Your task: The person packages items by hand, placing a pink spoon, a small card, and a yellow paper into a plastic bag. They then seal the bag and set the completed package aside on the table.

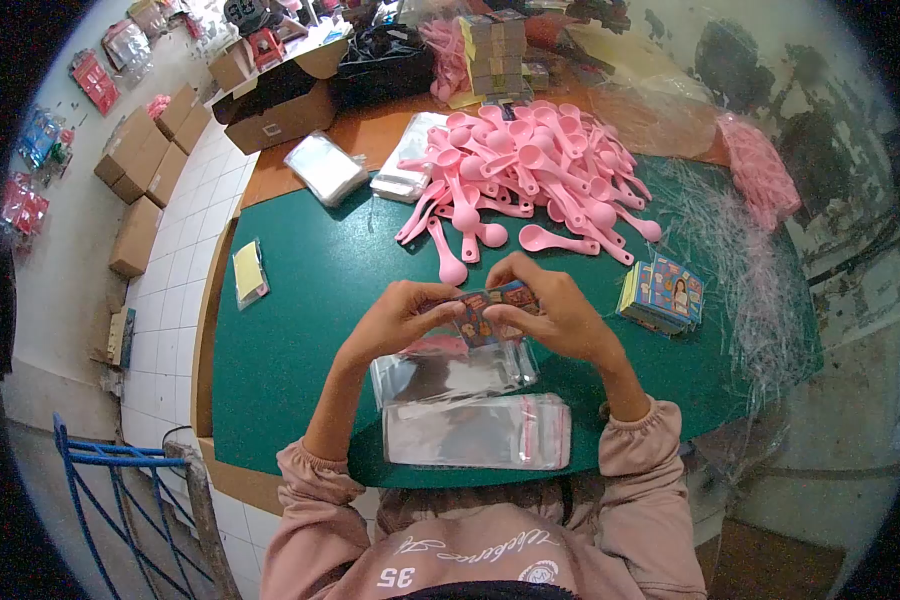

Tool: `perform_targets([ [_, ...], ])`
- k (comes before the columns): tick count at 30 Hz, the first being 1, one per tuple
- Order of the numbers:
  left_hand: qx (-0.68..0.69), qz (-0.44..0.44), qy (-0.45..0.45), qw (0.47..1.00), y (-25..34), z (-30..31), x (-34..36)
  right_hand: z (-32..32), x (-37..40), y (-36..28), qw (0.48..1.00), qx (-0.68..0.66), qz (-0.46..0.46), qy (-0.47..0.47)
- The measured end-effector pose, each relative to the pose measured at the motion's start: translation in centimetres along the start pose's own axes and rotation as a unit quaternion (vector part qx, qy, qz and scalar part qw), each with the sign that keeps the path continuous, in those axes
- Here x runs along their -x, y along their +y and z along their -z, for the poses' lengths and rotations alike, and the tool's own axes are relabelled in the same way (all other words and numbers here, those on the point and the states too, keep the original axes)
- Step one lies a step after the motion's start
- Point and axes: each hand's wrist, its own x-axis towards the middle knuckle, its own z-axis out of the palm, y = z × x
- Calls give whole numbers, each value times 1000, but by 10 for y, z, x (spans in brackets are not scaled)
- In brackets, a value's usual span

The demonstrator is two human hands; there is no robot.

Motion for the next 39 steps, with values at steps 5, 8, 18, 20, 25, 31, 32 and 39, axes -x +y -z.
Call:
perform_targets([
  [5, 4, 12, -3, 1000, -8, 6, 0, 13, 6, 14, 995, -85, -7, 52],
  [8, 10, -49, 9, 999, -3, 1, -1, 8, 6, 18, 999, -20, -25, 32],
  [18, -122, -9, 32, 992, 5, -12, 3, -25, 0, 12, 997, 61, 33, 28],
  [20, -176, -7, 62, 982, 5, -13, 3, -20, 1, 21, 995, 22, -86, -44],
  [25, -112, 37, -77, 990, -1, 21, 10, -1, 4, 44, 993, -55, -103, 14],
  [31, 122, 10, -66, 990, -32, 32, 16, -11, 4, 29, 984, -140, -105, 23],
  [32, 123, 10, -81, 989, -32, 34, 16, -14, 3, 28, 988, -132, -73, 39],
  [39, 132, 28, -86, 987, -24, 41, 21, 17, 11, 33, 989, -12, -118, 92],
])
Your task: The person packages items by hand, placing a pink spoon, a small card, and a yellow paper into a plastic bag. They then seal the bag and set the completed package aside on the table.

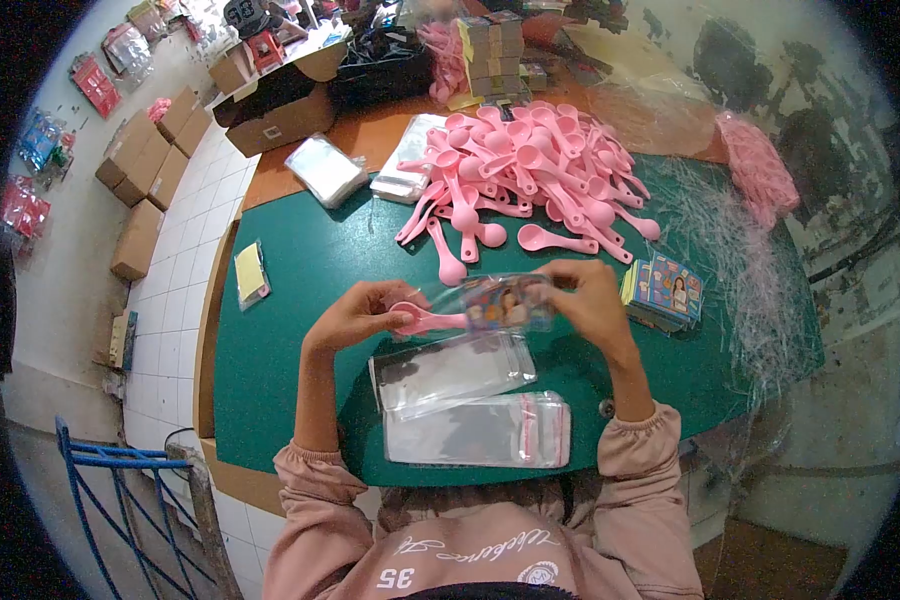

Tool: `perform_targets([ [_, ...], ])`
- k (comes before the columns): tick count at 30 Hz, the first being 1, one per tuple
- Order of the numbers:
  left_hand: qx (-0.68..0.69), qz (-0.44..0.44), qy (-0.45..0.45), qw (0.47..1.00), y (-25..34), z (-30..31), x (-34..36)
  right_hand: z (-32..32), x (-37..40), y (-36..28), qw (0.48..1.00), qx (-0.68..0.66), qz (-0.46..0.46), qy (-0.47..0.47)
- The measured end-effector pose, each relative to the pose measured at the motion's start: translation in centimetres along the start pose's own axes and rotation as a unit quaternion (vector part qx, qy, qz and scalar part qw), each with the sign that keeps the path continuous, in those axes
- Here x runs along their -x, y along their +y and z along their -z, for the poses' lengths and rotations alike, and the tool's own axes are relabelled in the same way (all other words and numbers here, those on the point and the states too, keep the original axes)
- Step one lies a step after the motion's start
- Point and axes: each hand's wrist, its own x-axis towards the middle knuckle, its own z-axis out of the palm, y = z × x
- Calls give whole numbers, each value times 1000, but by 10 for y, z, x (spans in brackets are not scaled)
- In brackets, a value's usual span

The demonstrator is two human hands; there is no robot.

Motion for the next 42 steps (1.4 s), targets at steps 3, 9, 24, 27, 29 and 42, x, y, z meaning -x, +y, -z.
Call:
perform_targets([
  [3, -8, -9, 15, 1000, -7, 7, 3, 10, 1, -5, 997, 23, 33, 66],
  [9, -15, -3, 38, 999, -8, 10, 5, 16, 4, -4, 990, 67, 70, 104],
  [24, 40, -7, -13, 999, -12, -9, -10, -12, -3, 4, 992, -93, 6, -84],
  [27, 24, 1, -12, 1000, -6, -13, -9, -11, -3, 13, 988, -117, -18, -102],
  [29, 45, 3, -5, 999, -7, -18, -9, -15, -3, 18, 987, -135, -1, -90],
  [42, 26, -36, 17, 999, -20, -27, -11, 0, 13, 6, 995, -29, 32, -85],
])
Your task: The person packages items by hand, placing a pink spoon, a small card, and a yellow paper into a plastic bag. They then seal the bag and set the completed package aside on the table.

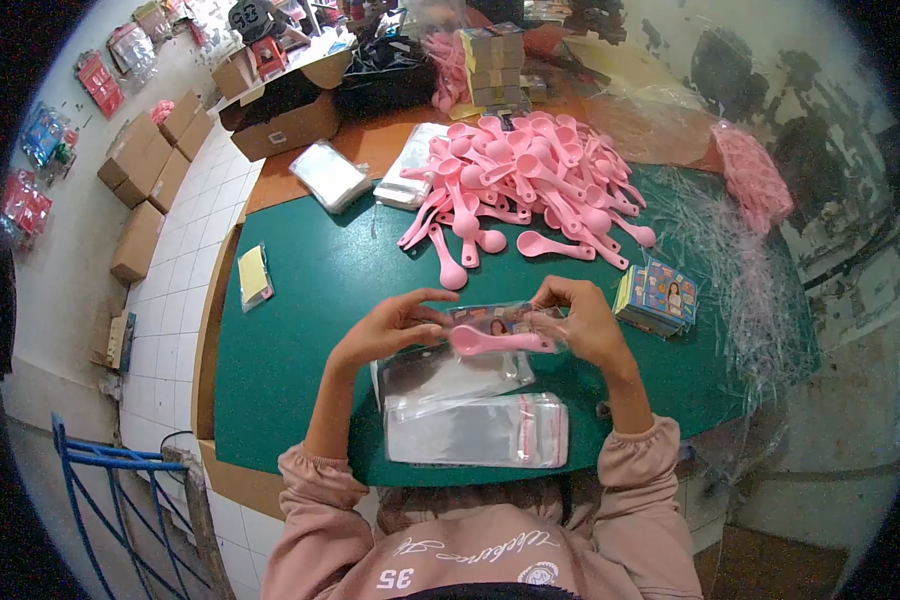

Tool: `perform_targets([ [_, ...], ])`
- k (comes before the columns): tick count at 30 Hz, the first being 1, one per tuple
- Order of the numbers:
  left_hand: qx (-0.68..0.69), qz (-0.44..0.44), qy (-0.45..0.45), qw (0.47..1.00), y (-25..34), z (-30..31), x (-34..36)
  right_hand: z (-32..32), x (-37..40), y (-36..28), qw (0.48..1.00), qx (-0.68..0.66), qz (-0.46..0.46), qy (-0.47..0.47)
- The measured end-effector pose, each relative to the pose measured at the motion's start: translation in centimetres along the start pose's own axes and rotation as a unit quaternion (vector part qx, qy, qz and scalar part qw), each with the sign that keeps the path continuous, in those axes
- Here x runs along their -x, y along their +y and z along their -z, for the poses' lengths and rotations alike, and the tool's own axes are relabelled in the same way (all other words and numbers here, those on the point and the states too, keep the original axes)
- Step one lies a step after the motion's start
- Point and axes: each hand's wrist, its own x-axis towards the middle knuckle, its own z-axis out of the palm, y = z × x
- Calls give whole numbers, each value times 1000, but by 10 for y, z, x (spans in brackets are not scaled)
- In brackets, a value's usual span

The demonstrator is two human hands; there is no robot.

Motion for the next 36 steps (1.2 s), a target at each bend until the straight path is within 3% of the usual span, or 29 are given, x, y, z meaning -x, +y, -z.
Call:
perform_targets([
  [1, -109, -16, 74, 991, -3, -8, 3, -4, 4, -9, 994, 76, 5, 78],
  [2, -108, -17, 67, 992, -3, -18, 5, -9, 8, -18, 976, 149, 8, 156],
  [4, 5, 91, 138, 986, 2, -46, 15, -26, 15, -30, 966, 172, -10, 192],
  [5, 7, 94, 133, 987, 7, -64, 22, -36, 18, -33, 972, 161, 35, 167],
  [7, 239, 95, 87, 962, 18, -97, 39, -46, 30, -39, 977, 147, 76, 136],
  [9, 247, 109, 93, 958, 18, -103, 52, -51, 42, -47, 965, 209, 156, -32],
  [10, 251, 120, 96, 956, 17, -105, 58, -54, 46, -47, 966, 207, 154, -35],
  [12, 233, 117, 107, 959, 14, -105, 65, -59, 52, -46, 970, 223, 78, -46],
  [14, 105, 162, 111, 975, 22, -103, 70, -66, 51, -41, 962, 258, 81, -36],
  [18, 36, 162, 184, 969, 27, -105, 73, -80, 45, -26, 924, 362, 121, -25],
  [21, -63, 85, 236, 966, 17, -105, 73, -88, 40, -17, 885, 452, 111, -33],
  [25, -73, 79, 236, 966, 14, -104, 73, -85, 34, -3, 892, 430, 133, -45],
  [27, -60, 83, 235, 967, 16, -104, 71, -81, 34, -15, 923, 357, 141, -17],
  [32, 80, 124, 205, 967, 17, -101, 54, -76, 36, -26, 963, 240, 116, -24],
  [36, 88, 113, 201, 969, 12, -95, 45, -79, 37, -21, 973, 203, 110, -22],
])
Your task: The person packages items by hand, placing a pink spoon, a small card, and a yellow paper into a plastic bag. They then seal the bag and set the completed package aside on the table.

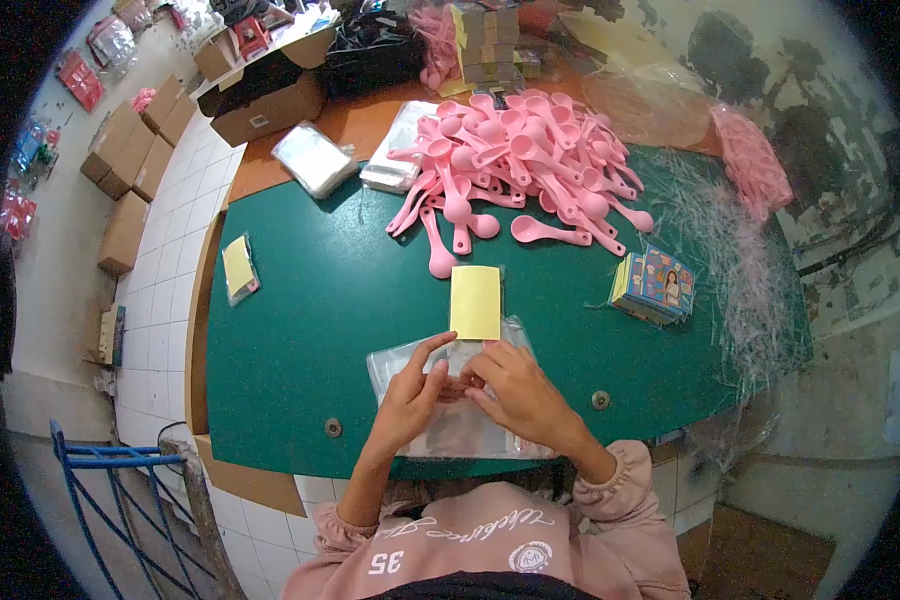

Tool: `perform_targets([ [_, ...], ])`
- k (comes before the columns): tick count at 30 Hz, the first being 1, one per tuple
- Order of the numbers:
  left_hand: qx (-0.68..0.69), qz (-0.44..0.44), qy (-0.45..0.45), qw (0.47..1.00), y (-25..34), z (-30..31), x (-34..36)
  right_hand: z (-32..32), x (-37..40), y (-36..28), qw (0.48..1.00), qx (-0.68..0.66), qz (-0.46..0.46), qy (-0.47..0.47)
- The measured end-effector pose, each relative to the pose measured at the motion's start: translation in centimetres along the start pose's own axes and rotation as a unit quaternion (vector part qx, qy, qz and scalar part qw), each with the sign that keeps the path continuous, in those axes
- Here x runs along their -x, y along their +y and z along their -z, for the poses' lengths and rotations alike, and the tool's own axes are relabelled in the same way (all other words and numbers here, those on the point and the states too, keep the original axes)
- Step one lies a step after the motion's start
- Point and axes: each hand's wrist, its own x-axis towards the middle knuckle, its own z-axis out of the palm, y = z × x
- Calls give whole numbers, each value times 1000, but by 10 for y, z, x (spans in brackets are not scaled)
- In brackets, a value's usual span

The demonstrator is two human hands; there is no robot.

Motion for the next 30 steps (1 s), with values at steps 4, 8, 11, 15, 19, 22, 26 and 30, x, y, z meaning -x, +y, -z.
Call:
perform_targets([
  [4, -80, 0, -21, 997, 0, 5, -6, -4, -1, -5, 999, 52, 17, -1],
  [8, -56, 1, -30, 998, 2, 6, -8, -8, -3, -6, 980, 186, 75, -7],
  [11, -23, -1, -38, 999, 4, 5, -8, -2, -5, -3, 971, 208, 116, -35],
  [15, -19, 11, 68, 997, 4, 6, -11, 30, -6, -1, 968, 66, 193, -144],
  [19, 60, 36, 32, 997, 9, 10, -7, 142, -12, 51, 963, -193, 109, -150],
  [22, 104, 11, 5, 994, -1, 6, -8, 220, -15, 150, 963, -20, -128, 237],
  [26, 92, 19, 25, 995, 0, -1, -6, 206, 11, 133, 829, 380, -241, 333],
  [30, 129, -6, 39, 991, 1, -9, -7, 83, 4, 35, 996, 47, 8, 80],
])
